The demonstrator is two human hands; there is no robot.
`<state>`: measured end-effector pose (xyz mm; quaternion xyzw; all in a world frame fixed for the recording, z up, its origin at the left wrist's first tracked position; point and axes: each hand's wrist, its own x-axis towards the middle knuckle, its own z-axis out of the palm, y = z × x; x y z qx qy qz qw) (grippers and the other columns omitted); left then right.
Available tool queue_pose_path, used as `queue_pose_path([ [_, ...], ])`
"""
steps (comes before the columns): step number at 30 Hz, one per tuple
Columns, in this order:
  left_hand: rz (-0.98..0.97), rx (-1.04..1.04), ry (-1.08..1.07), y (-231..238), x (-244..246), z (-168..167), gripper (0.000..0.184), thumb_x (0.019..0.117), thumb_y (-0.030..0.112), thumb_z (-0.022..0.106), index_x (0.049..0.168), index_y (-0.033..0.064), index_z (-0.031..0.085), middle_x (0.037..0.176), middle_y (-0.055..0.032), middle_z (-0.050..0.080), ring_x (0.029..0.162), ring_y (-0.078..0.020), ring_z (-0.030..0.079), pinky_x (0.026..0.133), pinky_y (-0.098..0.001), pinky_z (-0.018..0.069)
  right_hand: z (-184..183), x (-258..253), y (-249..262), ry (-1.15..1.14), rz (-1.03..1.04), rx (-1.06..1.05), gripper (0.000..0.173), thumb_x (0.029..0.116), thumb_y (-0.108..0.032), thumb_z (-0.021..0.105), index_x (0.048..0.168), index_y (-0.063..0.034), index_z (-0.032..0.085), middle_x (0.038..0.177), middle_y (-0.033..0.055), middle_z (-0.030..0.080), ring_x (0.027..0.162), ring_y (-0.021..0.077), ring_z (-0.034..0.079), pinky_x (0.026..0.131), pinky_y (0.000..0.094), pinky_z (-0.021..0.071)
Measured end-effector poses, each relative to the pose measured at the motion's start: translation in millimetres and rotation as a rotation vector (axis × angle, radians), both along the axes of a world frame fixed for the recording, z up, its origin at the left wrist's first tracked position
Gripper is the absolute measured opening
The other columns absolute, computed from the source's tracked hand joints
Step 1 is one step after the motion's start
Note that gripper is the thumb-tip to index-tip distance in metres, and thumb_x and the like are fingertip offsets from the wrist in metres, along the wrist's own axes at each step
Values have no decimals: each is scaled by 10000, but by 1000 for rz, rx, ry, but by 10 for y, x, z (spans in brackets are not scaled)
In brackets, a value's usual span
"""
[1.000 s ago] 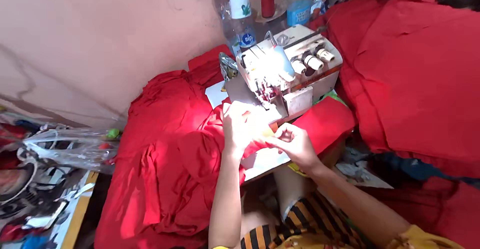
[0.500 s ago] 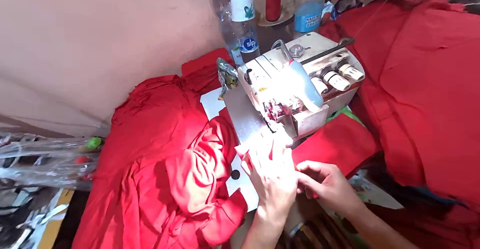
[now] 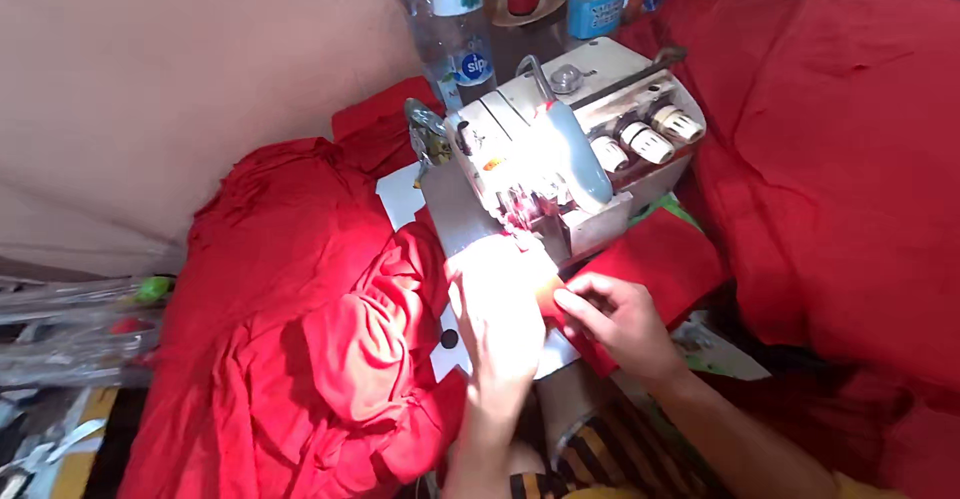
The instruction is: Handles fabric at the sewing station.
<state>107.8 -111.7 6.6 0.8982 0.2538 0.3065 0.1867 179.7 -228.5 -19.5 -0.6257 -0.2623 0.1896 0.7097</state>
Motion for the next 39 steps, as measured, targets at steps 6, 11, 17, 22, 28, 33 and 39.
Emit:
queue_pose_path([
  [6, -109, -175, 105, 484, 147, 107, 309, 965, 202, 646, 1208, 17, 690, 1242, -165, 666, 1178, -285, 616, 1022, -511, 463, -98, 230, 369, -77, -103, 59, 347, 872, -56, 669, 594, -158, 488, 551, -127, 461, 490, -75, 408, 482, 109, 340],
  [11, -221, 91, 107, 727, 188, 22, 294, 965, 208, 611, 1127, -19, 703, 1183, -229, 675, 1192, -414, 598, 1066, -593, 408, -93, 237, 426, -93, -90, 70, 360, 881, -70, 647, 574, -134, 470, 565, -123, 436, 525, -78, 397, 511, 122, 329],
  [17, 51, 108, 41, 426, -62, 129, 317, 972, 112, 593, 1156, -126, 695, 1152, -330, 691, 1102, -489, 671, 960, -619, 492, -51, 175, 328, -204, -173, -27, 320, 900, -125, 670, 627, -26, 534, 593, -55, 450, 567, -41, 398, 549, 147, 326],
  [22, 124, 173, 22, -24, -575, 245, 264, 965, 126, 598, 821, -65, 710, 690, -182, 669, 602, -284, 668, 591, -461, 540, -3, -45, 195, -272, -44, -64, 404, 954, -267, 674, 666, 6, 601, 580, 2, 504, 547, 15, 447, 537, 204, 354],
  [28, -21, 271, 197, -647, -628, -55, 244, 935, 164, 607, 935, -1, 787, 729, -163, 720, 614, -336, 708, 508, -492, 524, -45, -54, 69, -296, 1, -127, 230, 980, -139, 585, 993, 43, 725, 891, 132, 722, 786, 117, 673, 747, 271, 540],
  [33, -101, 223, 67, -606, -630, -76, 267, 920, 218, 605, 955, 24, 786, 760, -95, 730, 644, -247, 714, 510, -401, 533, -112, 388, 90, -304, -172, -225, 208, 1029, -107, 540, 1057, 52, 670, 854, 150, 675, 747, 189, 648, 723, 367, 542],
  [39, -59, 84, -78, -391, -810, 160, 230, 893, 200, 644, 968, 39, 790, 845, -80, 762, 723, -170, 731, 621, -322, 579, 360, 186, -231, -389, -111, 127, 100, 999, -191, 563, 1045, -143, 637, 956, -95, 671, 849, -27, 638, 734, 191, 554],
])
